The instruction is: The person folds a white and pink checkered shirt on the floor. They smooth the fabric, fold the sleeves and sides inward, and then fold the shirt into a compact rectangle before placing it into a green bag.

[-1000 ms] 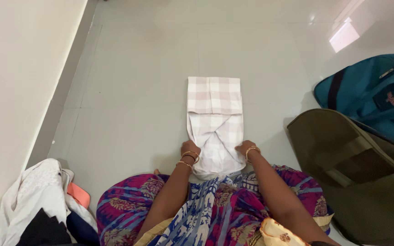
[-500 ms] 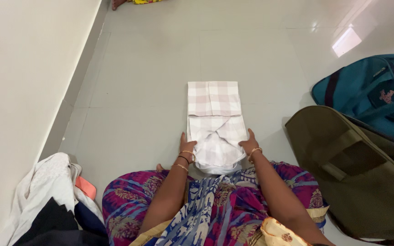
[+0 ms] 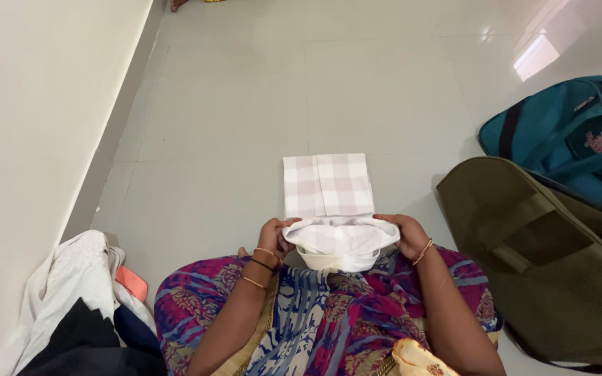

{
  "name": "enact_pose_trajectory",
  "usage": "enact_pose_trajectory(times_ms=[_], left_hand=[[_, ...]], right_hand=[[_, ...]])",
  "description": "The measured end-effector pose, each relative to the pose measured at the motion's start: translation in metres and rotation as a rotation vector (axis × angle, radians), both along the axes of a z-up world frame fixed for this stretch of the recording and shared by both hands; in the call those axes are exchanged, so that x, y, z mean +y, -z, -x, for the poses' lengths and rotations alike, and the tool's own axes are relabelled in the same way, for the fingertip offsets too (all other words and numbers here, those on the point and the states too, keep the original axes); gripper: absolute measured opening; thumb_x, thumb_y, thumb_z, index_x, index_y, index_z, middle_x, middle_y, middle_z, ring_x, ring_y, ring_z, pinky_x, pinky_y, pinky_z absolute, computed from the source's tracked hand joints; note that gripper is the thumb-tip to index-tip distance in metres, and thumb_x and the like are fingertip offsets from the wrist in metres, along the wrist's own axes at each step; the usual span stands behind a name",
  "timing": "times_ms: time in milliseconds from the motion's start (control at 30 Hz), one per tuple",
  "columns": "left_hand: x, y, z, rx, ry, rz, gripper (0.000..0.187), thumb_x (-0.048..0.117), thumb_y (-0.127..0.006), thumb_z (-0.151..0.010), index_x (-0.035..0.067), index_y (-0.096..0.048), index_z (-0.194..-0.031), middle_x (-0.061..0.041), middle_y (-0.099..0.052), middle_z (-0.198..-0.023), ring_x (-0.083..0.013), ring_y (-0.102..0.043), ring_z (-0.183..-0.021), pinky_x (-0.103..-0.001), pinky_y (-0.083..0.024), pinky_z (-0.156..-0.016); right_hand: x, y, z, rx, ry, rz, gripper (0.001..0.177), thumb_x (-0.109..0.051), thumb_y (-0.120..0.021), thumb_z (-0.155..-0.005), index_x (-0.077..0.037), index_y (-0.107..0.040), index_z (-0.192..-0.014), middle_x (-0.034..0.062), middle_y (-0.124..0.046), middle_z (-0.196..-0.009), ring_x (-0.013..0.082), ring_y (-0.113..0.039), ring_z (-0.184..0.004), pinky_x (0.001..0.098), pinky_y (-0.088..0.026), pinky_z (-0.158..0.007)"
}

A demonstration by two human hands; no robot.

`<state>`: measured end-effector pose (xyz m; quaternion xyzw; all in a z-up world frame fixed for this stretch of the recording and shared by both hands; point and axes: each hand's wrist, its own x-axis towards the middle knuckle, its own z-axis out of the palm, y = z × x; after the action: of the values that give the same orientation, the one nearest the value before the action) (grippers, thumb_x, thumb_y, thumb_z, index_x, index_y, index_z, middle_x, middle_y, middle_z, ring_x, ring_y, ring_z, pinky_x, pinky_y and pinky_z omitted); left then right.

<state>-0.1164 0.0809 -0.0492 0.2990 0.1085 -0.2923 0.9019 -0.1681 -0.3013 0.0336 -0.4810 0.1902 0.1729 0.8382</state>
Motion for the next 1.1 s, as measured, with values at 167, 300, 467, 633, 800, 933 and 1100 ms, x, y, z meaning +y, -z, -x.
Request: enact_pose_trajectory(times_ms=[167, 300, 467, 633, 800, 933, 1100], left_hand=[[-0.017, 0.013, -0.027, 0.18, -0.12, -0.281, 0.043, 0.014, -0.059, -0.102, -0.017, -0.056, -0.131, -0.025, -0.069, -0.104, -0.0313, -0.07, -0.076, -0.037, -0.062, -0.072], [-0.028, 0.048, -0.064, -0.235, 0.024, -0.863, 0.064, -0.006, -0.05, -0.077, 0.008, -0.061, -0.139, -0.016, -0.069, -0.105, -0.0214, -0.062, -0.076, -0.034, -0.052, -0.064], [-0.031, 0.053, -0.085, -0.182, 0.184, -0.969, 0.055, -0.005, -0.053, -0.086, 0.003, -0.061, -0.14, -0.015, -0.071, -0.106, -0.0198, -0.064, -0.076, -0.035, -0.053, -0.068], [-0.028, 0.019, -0.111, 0.059, -0.01, -0.439, 0.041, 0.0, -0.05, -0.097, -0.008, -0.052, -0.137, -0.018, -0.069, -0.107, -0.0246, -0.069, -0.082, -0.038, -0.061, -0.076], [-0.026, 0.042, -0.145, -0.028, -0.118, -0.677, 0.052, -0.001, -0.056, -0.087, 0.003, -0.052, -0.138, -0.017, -0.073, -0.102, -0.0252, -0.072, -0.087, -0.035, -0.06, -0.076], [-0.022, 0.076, -0.151, -0.144, -0.003, -1.189, 0.058, 0.018, -0.077, -0.08, 0.003, -0.061, -0.134, -0.015, -0.073, -0.103, -0.0277, -0.07, -0.089, -0.038, -0.057, -0.079], [-0.028, 0.077, -0.147, -0.369, -0.056, -1.645, 0.066, 0.036, -0.089, -0.071, 0.002, -0.067, -0.124, -0.017, -0.07, -0.103, -0.0317, -0.068, -0.096, -0.041, -0.056, -0.087]], right_hand=[[-0.006, 0.028, -0.036, 0.024, -0.066, -0.023, 0.06, 0.002, -0.042, -0.083, 0.013, -0.051, -0.141, 0.0156, -0.065, -0.107, 0.0197, -0.062, -0.088, 0.0311, -0.054, -0.078], [-0.012, 0.074, -0.072, -0.08, -0.281, 0.173, 0.077, 0.015, -0.041, -0.074, 0.006, -0.049, -0.15, 0.0052, -0.056, -0.093, 0.0096, -0.048, -0.069, 0.0254, -0.048, -0.062], [-0.009, 0.075, -0.103, 0.027, -0.328, 0.235, 0.076, 0.017, -0.04, -0.072, 0.005, -0.049, -0.147, 0.0095, -0.063, -0.103, 0.0141, -0.056, -0.08, 0.0283, -0.05, -0.069], [-0.01, 0.065, -0.126, 0.015, -0.168, -0.274, 0.072, 0.013, -0.037, -0.074, 0.014, -0.042, -0.145, 0.0279, -0.064, -0.128, 0.0315, -0.069, -0.112, 0.0382, -0.056, -0.101], [-0.013, 0.093, -0.156, 0.052, 0.139, -0.162, 0.077, 0.018, -0.037, -0.078, -0.009, -0.03, -0.151, 0.0217, -0.061, -0.124, 0.0321, -0.069, -0.107, 0.0396, -0.057, -0.1], [-0.012, 0.129, -0.174, 0.071, 0.09, 0.203, 0.059, 0.006, -0.055, -0.088, 0.0, -0.048, -0.146, 0.0156, -0.07, -0.109, 0.0242, -0.069, -0.093, 0.0331, -0.055, -0.077], [-0.002, 0.146, -0.176, -0.072, 0.046, 0.975, 0.043, -0.011, -0.071, -0.088, -0.002, -0.069, -0.13, 0.0101, -0.073, -0.099, 0.0209, -0.067, -0.087, 0.0309, -0.054, -0.079]])
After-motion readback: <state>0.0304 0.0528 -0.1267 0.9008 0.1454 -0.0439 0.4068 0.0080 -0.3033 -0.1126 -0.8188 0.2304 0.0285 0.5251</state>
